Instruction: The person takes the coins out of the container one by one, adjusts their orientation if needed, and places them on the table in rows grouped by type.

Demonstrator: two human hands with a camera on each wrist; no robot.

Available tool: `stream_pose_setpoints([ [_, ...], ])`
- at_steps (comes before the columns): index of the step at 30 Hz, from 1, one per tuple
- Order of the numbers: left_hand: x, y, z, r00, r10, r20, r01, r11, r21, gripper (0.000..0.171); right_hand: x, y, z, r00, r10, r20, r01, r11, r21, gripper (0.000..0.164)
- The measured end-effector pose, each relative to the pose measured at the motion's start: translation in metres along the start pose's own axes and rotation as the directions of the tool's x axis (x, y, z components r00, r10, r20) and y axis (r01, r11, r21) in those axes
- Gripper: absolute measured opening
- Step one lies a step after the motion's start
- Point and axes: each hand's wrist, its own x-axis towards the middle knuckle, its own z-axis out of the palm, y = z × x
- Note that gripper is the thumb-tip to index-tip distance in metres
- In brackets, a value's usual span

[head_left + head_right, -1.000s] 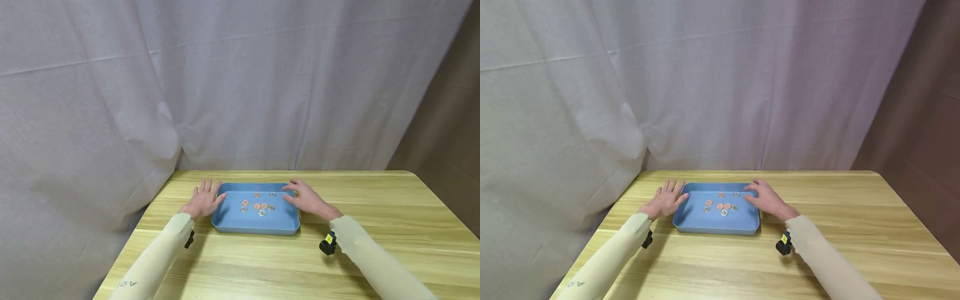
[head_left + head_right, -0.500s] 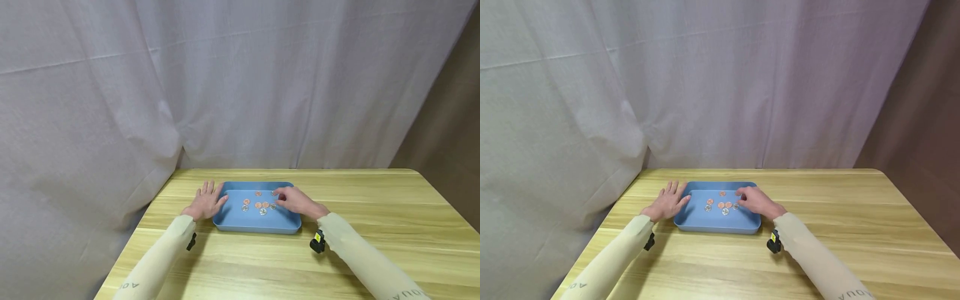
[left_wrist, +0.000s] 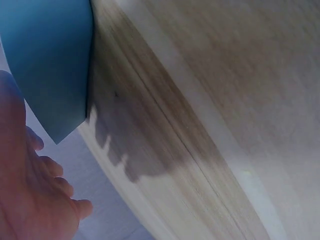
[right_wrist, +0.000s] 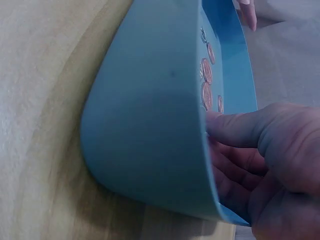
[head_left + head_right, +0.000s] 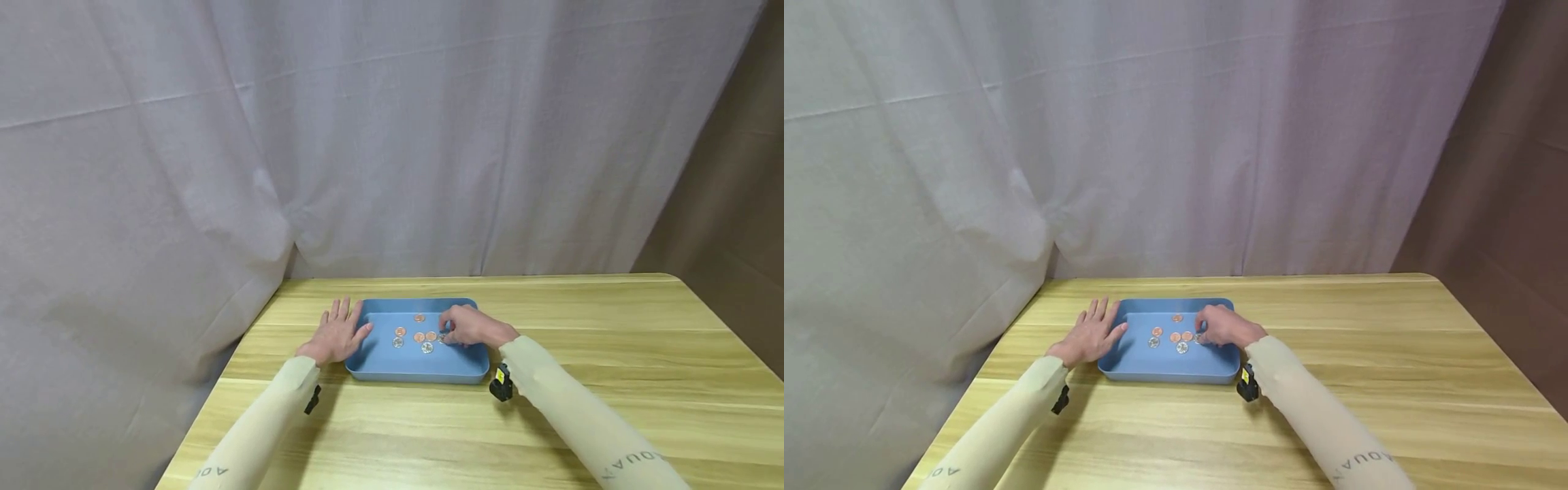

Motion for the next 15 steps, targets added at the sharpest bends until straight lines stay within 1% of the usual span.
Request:
stream_pose_setpoints([
  [5, 0.000, 0.000, 0.001, 1.000, 0.005, -0.005, -0.005, 0.999, 0.036, 0.077, 0.003, 0.000, 0.004, 1.000, 0.002, -0.018, -0.003, 1.000, -0.019, 0.011],
  [9, 0.000, -0.001, 0.003, 1.000, 0.011, -0.011, -0.011, 0.999, 0.032, 0.078, 0.007, -0.001, 0.008, 1.000, 0.006, -0.026, -0.006, 1.000, -0.016, 0.010],
  [15, 0.000, -0.004, 0.007, 1.000, 0.021, -0.013, -0.021, 0.999, 0.030, 0.078, 0.011, -0.003, 0.014, 1.000, 0.024, -0.015, -0.024, 1.000, -0.001, 0.008],
])
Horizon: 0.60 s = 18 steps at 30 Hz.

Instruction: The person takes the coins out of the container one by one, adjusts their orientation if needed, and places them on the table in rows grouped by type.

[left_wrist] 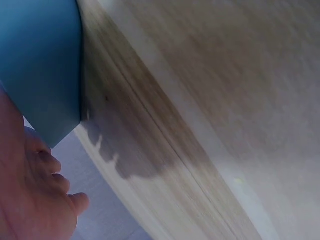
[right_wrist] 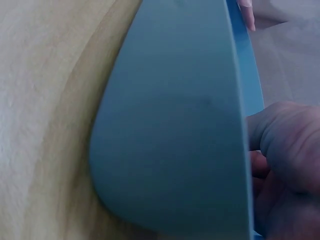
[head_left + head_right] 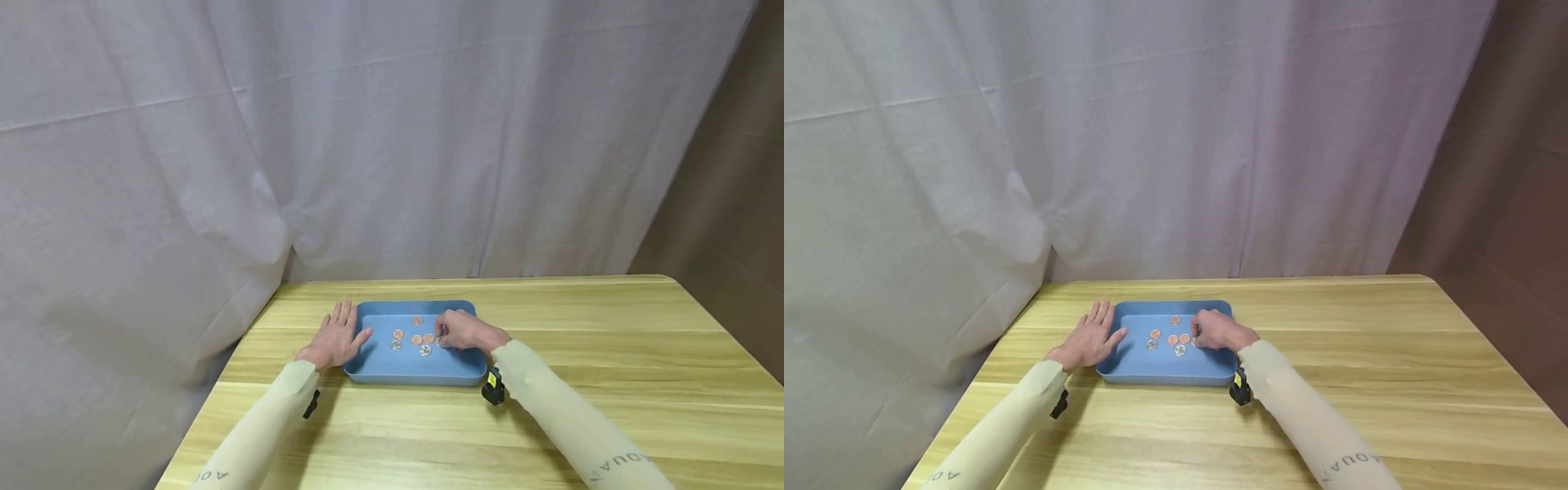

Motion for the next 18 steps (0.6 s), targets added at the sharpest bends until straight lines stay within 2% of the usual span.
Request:
stream_pose_setpoints([
  [14, -0.0004, -0.0007, 0.0010, 1.000, -0.003, 0.002, 0.003, 1.000, 0.003, 0.079, -0.0003, -0.0031, 0.0025, 1.000, 0.022, 0.002, -0.022, 0.997, 0.074, 0.015],
  [18, 0.0003, 0.0001, 0.0025, 1.000, 0.000, -0.001, 0.001, 1.000, 0.015, 0.079, -0.0016, -0.0016, 0.0034, 1.000, -0.006, -0.021, 0.008, 0.998, 0.065, 0.017],
])
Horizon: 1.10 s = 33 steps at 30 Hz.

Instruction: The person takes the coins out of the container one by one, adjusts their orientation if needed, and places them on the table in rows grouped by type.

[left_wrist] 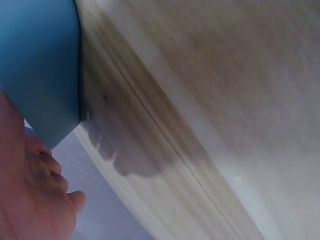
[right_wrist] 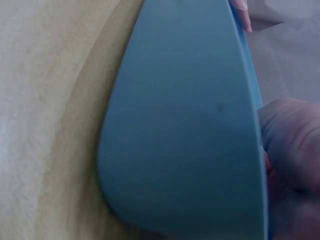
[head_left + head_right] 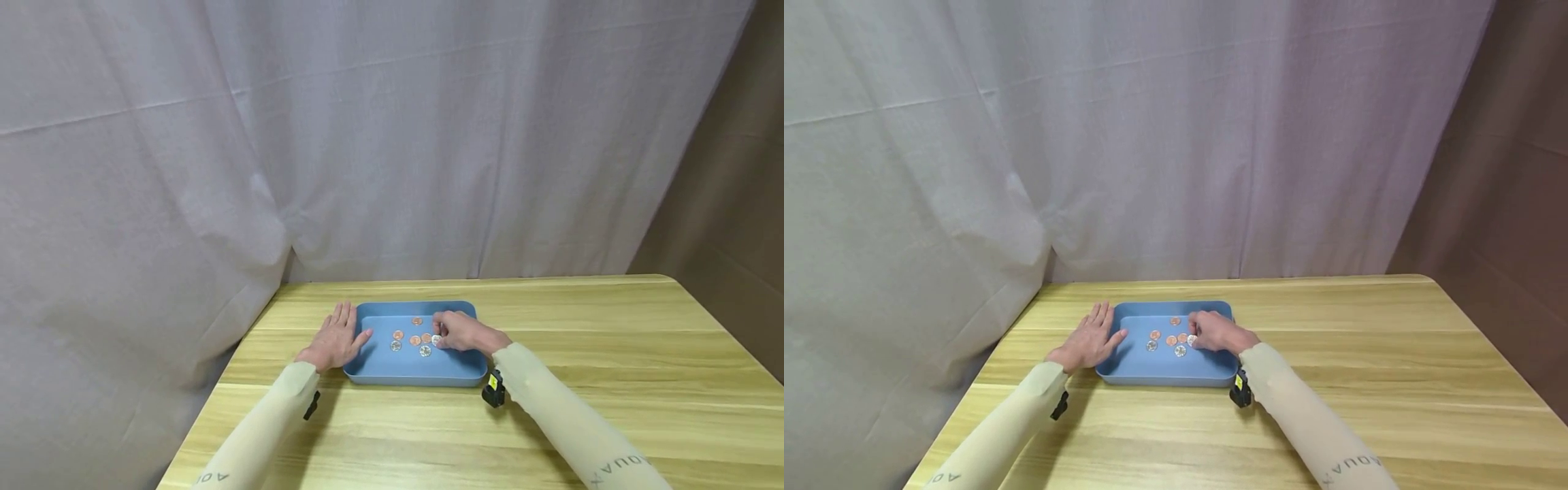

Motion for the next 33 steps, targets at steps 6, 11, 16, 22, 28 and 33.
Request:
stream_pose_setpoints([
  [6, -0.001, 0.001, -0.001, 1.000, 0.001, 0.017, -0.001, 0.999, 0.041, 0.081, -0.002, 0.004, 0.000, 0.998, -0.052, -0.027, 0.054, 0.997, 0.055, 0.014],
  [11, -0.001, 0.003, -0.002, 1.000, 0.004, 0.028, -0.006, 0.997, 0.076, 0.082, -0.007, 0.007, -0.006, 0.994, -0.084, -0.071, 0.093, 0.988, 0.123, 0.011],
  [16, -0.002, 0.004, -0.003, 0.999, 0.004, 0.032, -0.007, 0.996, 0.090, 0.083, -0.015, 0.011, -0.017, 0.990, -0.090, -0.105, 0.107, 0.980, 0.170, 0.010],
  [22, -0.001, 0.004, -0.005, 0.999, 0.012, 0.034, -0.014, 0.997, 0.070, 0.083, -0.028, 0.019, -0.031, 0.987, -0.063, -0.148, 0.094, 0.972, 0.215, 0.009],
  [28, 0.000, 0.005, -0.006, 0.999, 0.019, 0.029, -0.020, 0.999, 0.049, 0.083, -0.040, 0.029, -0.043, 0.983, -0.050, -0.179, 0.091, 0.969, 0.231, 0.009],
  [33, 0.002, 0.006, -0.006, 0.999, 0.015, 0.035, -0.017, 0.998, 0.054, 0.084, -0.048, 0.037, -0.052, 0.981, -0.051, -0.187, 0.094, 0.970, 0.225, 0.009],
])
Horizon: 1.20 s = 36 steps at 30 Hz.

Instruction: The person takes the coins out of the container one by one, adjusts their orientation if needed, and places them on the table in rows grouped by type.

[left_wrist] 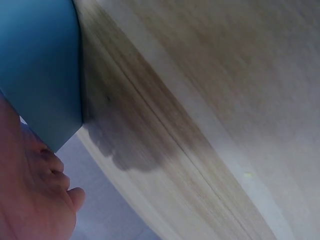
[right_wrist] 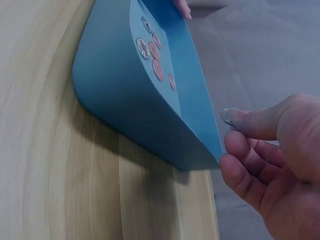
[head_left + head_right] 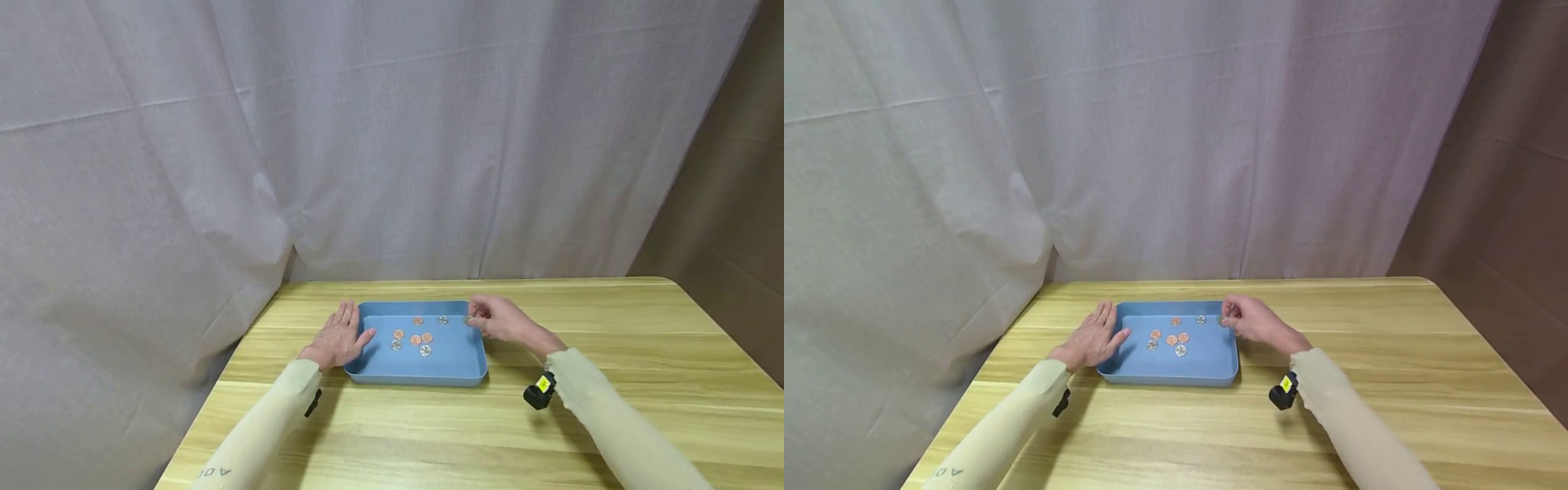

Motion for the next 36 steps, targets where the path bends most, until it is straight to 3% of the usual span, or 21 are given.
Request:
stream_pose_setpoints([
  [15, 0.002, 0.006, 0.001, 1.000, 0.012, -0.021, -0.012, 1.000, -0.023, 0.083, -0.022, 0.025, -0.028, 0.999, -0.024, -0.031, 0.024, 1.000, -0.018, 0.009],
  [36, 0.005, 0.004, 0.002, 1.000, 0.020, -0.020, -0.020, 1.000, 0.006, 0.084, -0.049, 0.066, -0.045, 0.994, 0.108, 0.009, -0.108, 0.994, 0.027, 0.011],
])
